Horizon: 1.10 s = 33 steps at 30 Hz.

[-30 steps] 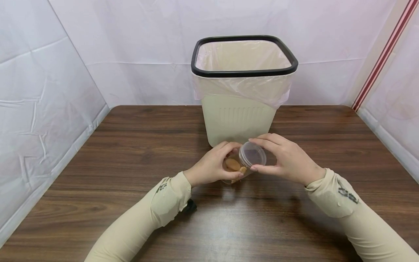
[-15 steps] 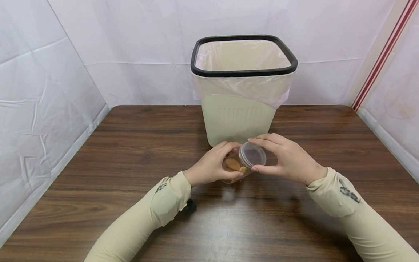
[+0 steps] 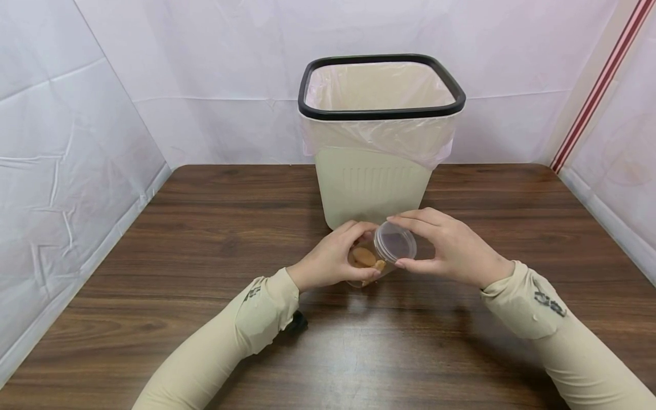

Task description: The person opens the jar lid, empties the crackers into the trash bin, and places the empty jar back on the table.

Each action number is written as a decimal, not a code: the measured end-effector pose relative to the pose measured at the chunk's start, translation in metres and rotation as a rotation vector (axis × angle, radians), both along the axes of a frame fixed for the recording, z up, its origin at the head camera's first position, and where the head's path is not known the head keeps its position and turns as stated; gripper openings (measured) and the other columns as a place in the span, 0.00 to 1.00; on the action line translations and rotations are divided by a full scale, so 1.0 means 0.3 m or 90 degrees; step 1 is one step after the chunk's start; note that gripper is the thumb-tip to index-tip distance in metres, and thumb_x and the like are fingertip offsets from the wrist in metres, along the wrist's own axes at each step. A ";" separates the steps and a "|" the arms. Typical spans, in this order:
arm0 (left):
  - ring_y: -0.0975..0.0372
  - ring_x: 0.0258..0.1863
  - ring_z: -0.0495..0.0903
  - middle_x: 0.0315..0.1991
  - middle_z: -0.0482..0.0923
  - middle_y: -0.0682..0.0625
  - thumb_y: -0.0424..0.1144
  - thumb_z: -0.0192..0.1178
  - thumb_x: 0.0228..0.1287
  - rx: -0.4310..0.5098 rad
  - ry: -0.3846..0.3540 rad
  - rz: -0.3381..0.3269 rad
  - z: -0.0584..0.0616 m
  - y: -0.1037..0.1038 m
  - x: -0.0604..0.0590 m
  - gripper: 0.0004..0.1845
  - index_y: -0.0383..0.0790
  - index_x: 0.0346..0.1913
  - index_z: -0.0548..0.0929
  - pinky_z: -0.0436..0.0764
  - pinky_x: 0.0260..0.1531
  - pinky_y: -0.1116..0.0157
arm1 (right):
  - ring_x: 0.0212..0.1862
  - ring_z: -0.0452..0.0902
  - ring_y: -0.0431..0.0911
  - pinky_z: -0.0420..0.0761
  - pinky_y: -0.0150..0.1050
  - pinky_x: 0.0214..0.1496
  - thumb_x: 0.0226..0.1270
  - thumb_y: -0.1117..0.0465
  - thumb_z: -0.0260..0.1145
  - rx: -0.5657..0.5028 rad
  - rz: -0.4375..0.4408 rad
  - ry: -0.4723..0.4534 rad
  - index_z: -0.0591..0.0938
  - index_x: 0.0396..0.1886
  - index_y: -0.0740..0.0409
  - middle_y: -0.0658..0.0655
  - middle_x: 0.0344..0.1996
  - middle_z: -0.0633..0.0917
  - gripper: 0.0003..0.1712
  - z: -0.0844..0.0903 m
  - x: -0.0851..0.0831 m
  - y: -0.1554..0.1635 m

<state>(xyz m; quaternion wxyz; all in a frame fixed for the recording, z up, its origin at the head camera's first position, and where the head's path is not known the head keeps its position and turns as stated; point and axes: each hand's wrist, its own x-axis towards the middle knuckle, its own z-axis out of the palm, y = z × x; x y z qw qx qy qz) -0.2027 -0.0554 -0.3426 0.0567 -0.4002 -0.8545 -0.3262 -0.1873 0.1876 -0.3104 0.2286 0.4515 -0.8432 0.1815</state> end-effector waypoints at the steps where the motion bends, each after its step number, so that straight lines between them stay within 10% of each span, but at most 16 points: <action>1: 0.60 0.50 0.75 0.50 0.76 0.48 0.44 0.73 0.50 0.000 -0.001 0.001 0.000 0.000 0.000 0.34 0.41 0.60 0.73 0.77 0.54 0.63 | 0.50 0.78 0.46 0.79 0.41 0.51 0.44 0.57 0.77 0.001 0.002 0.001 0.78 0.59 0.59 0.54 0.50 0.83 0.37 0.001 0.000 0.000; 15: 0.60 0.50 0.76 0.50 0.77 0.48 0.44 0.73 0.50 0.005 0.007 0.000 -0.003 -0.001 -0.002 0.34 0.41 0.60 0.73 0.78 0.53 0.63 | 0.51 0.77 0.47 0.77 0.41 0.52 0.47 0.58 0.74 -0.001 0.029 0.017 0.77 0.60 0.60 0.55 0.53 0.82 0.36 0.002 -0.005 -0.002; 23: 0.60 0.50 0.76 0.50 0.77 0.48 0.44 0.73 0.49 0.007 0.009 -0.004 -0.004 -0.001 -0.001 0.33 0.40 0.60 0.73 0.77 0.53 0.64 | 0.52 0.77 0.47 0.77 0.43 0.54 0.63 0.34 0.58 0.000 0.019 0.024 0.77 0.60 0.59 0.55 0.53 0.81 0.38 0.001 -0.001 -0.004; 33: 0.60 0.50 0.76 0.50 0.77 0.48 0.44 0.73 0.49 0.006 0.007 0.000 -0.001 0.000 0.001 0.34 0.40 0.60 0.74 0.77 0.53 0.63 | 0.48 0.78 0.50 0.78 0.47 0.51 0.64 0.29 0.49 -0.001 -0.033 0.034 0.78 0.58 0.59 0.57 0.49 0.82 0.42 0.008 0.009 -0.010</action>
